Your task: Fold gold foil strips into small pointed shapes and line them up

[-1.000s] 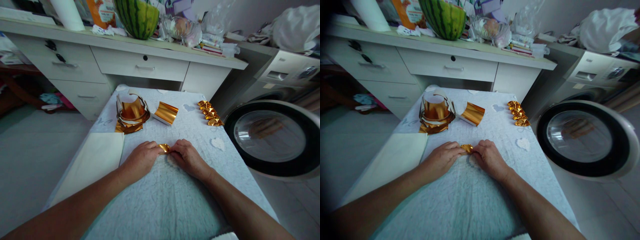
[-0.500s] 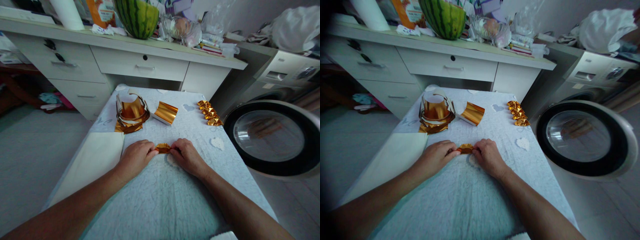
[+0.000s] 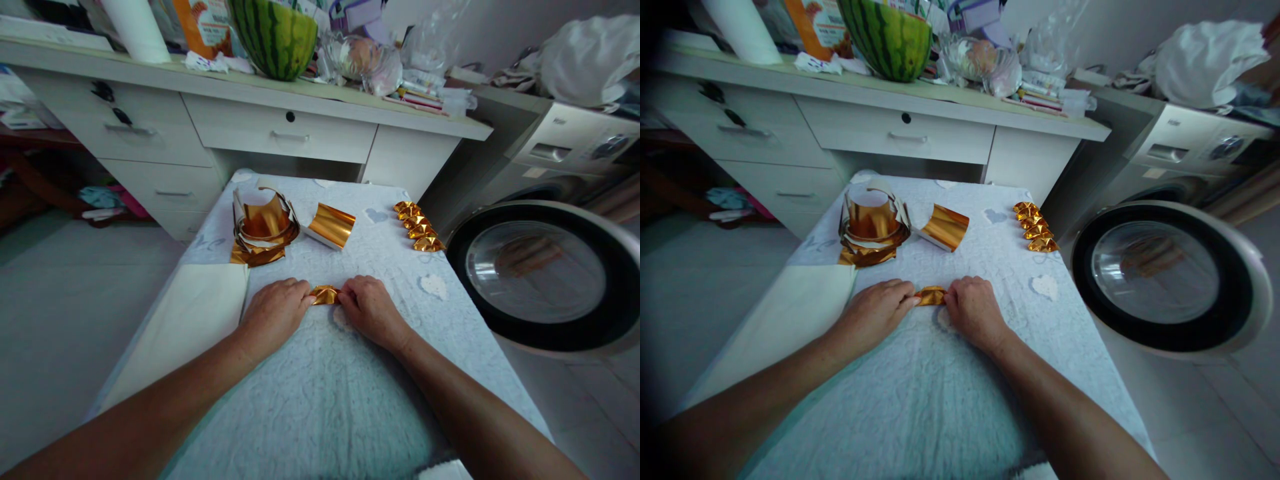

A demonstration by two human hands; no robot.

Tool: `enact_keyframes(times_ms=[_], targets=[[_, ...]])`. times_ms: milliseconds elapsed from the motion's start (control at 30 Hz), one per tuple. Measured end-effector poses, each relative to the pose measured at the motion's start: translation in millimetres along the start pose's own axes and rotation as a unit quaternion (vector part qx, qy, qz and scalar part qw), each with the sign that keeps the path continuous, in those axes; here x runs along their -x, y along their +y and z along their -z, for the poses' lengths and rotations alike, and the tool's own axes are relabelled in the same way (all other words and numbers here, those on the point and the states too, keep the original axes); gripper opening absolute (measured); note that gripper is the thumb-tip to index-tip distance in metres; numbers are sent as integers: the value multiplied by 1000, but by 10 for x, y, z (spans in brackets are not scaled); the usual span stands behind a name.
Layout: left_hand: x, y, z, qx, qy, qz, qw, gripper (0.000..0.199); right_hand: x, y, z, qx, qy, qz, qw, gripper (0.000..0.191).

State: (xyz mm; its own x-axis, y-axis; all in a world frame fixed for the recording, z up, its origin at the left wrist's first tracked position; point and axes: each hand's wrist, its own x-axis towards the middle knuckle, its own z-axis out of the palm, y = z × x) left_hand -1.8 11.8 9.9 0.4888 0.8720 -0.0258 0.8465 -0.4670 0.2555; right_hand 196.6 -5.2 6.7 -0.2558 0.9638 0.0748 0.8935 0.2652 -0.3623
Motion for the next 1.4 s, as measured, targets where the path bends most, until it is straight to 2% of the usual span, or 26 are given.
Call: enact_keyframes(times_ms=[500,567,667,767,967,1267,1400], targets=[[1,14,16,74,15,45,996,5,-26,19,-41,-37,26,-34,998,13],[0,5,3,76,15,56,995,8,-23,29,-49,-46,27,-46,997,7],[1,-4,-9,74,16,63,995,12,-18,48,-58,-49,31,-42,997,7],[7,-7,-12,76,19,58,995,10,-12,64,-66,-45,37,-20,998,12],[6,-11,-25,111,33,38,993,2,-5,47,-69,-31,36,-26,999,5],[0,-18,-58,173,76,-2,982,9,18,42,-22,-64,23,-7,998,5],[-4,-9,-43,207,56,9,977,10,22,71,-5,-85,22,16,996,11]])
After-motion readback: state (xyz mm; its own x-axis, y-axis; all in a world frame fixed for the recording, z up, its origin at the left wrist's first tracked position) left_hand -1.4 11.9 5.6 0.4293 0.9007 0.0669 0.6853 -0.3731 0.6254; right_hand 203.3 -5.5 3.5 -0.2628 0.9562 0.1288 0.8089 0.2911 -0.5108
